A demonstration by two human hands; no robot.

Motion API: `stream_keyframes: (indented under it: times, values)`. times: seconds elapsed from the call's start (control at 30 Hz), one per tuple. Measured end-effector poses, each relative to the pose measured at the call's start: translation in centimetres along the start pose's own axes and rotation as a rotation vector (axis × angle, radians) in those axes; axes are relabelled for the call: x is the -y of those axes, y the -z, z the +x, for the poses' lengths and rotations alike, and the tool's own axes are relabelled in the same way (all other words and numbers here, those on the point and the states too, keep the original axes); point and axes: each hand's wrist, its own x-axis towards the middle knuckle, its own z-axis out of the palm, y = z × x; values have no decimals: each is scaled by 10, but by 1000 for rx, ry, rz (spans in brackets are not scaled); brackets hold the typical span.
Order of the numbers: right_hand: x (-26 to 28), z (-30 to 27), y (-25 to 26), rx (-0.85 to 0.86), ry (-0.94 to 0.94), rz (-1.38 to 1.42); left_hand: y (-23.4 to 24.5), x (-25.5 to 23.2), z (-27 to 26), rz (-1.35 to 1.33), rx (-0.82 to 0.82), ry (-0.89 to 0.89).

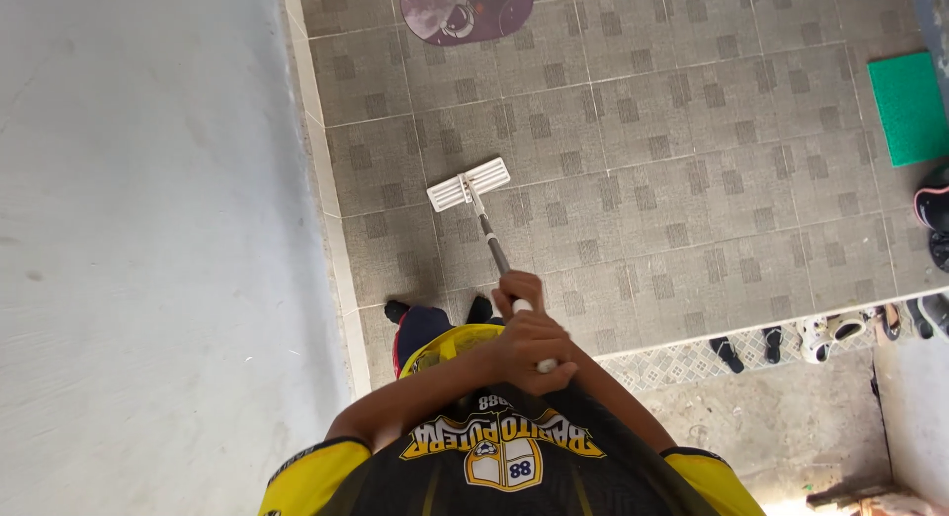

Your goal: Mopping a tiled floor in an entryway using a flat mop.

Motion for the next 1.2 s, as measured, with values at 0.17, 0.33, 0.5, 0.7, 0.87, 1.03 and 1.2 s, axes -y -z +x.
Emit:
stream_keyframes:
  times: [0.17, 0.33, 0.5, 0.7, 0.87, 1.03, 1.2]
  values:
    - [15, -16, 37, -169, -251, -161, -45, 14, 21, -13, 119, 44]
    - [27, -50, 66, -244, -468, -168, -117, 47, 1, -47, 338, 106]
    - [35, -91, 71, -443, -425, -79, -162, 52, -25, -165, 613, 165]
    - [43, -116, 60, -571, -508, -79, -172, 45, -40, -228, 726, 154]
    - [39, -114, 63, -575, -519, -138, -178, 59, -40, -224, 863, 163]
    - [32, -108, 67, -520, -507, -193, -175, 70, -43, -218, 864, 137]
    - [4, -115, 65, -452, -448, -176, -172, 86, -57, -208, 823, 91]
